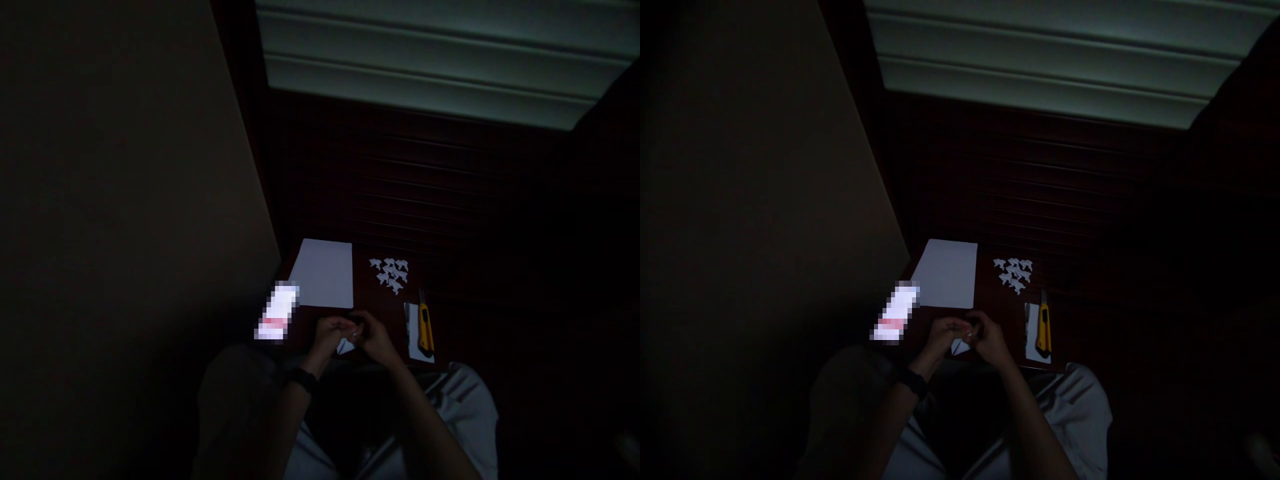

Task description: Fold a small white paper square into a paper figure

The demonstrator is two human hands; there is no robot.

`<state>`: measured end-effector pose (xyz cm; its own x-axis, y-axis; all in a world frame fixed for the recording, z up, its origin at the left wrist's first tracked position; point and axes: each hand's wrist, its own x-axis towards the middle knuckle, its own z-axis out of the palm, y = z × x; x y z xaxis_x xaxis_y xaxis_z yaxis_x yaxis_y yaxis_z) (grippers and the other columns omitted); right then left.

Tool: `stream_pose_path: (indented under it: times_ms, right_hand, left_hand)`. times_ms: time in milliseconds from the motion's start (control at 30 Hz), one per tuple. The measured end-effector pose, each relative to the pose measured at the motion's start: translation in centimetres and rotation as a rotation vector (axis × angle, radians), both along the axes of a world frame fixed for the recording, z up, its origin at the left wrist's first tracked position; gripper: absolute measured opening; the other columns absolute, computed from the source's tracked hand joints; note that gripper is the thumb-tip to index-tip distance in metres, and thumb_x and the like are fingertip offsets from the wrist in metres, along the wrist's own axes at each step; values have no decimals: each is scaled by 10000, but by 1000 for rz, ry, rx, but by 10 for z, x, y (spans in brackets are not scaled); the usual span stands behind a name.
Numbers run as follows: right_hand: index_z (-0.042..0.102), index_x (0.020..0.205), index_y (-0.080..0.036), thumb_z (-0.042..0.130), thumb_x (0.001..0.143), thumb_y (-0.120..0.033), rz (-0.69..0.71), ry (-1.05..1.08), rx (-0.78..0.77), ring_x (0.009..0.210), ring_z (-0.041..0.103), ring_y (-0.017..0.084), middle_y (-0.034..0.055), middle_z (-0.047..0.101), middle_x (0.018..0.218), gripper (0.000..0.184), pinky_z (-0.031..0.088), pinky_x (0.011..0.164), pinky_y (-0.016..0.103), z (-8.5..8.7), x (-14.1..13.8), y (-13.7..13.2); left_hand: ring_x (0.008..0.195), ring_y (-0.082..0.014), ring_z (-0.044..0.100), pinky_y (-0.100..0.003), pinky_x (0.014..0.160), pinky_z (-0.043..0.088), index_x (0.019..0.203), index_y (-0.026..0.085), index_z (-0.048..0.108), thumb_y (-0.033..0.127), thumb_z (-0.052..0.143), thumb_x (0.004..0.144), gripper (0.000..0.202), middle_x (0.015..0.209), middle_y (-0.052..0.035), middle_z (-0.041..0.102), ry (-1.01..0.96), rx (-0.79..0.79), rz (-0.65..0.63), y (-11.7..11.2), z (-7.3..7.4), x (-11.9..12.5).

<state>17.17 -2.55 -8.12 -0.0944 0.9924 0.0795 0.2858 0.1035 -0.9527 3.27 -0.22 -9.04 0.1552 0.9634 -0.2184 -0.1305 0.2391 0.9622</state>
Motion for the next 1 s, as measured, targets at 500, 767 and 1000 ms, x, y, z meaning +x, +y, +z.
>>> stream_pose_path:
  times_ms: [500, 767, 1000]
  right_hand:
    - [570, 924, -159, 720, 541, -293, -216, 313, -84, 468, 481, 103, -50, 539, 526, 433, 400, 486, 212, -20, -9, 8]
    - [583, 842, -142, 699, 568, -374, -240, 411, -116, 422, 426, 80, -57, 502, 483, 377, 354, 438, 197, -27, -4, 14]
    - [602, 683, -113, 688, 566, -412, -211, 289, -162, 417, 389, 69, -43, 483, 477, 332, 303, 410, 186, -25, -3, 13]
  left_hand:
    - [711, -187, 615, -267, 629, 460, 829, 99, 671, 322, 718, 574, 342, 816, -111, 677, -124, 61, 188, 6, -1, -7]
    - [751, -209, 631, -288, 679, 471, 798, 109, 677, 322, 704, 589, 299, 792, -111, 689, -31, 130, 75, 4, -13, -16]
    - [746, -223, 639, -309, 690, 483, 777, 118, 691, 334, 663, 624, 266, 803, -109, 694, 95, 191, 0, 5, -18, -14]
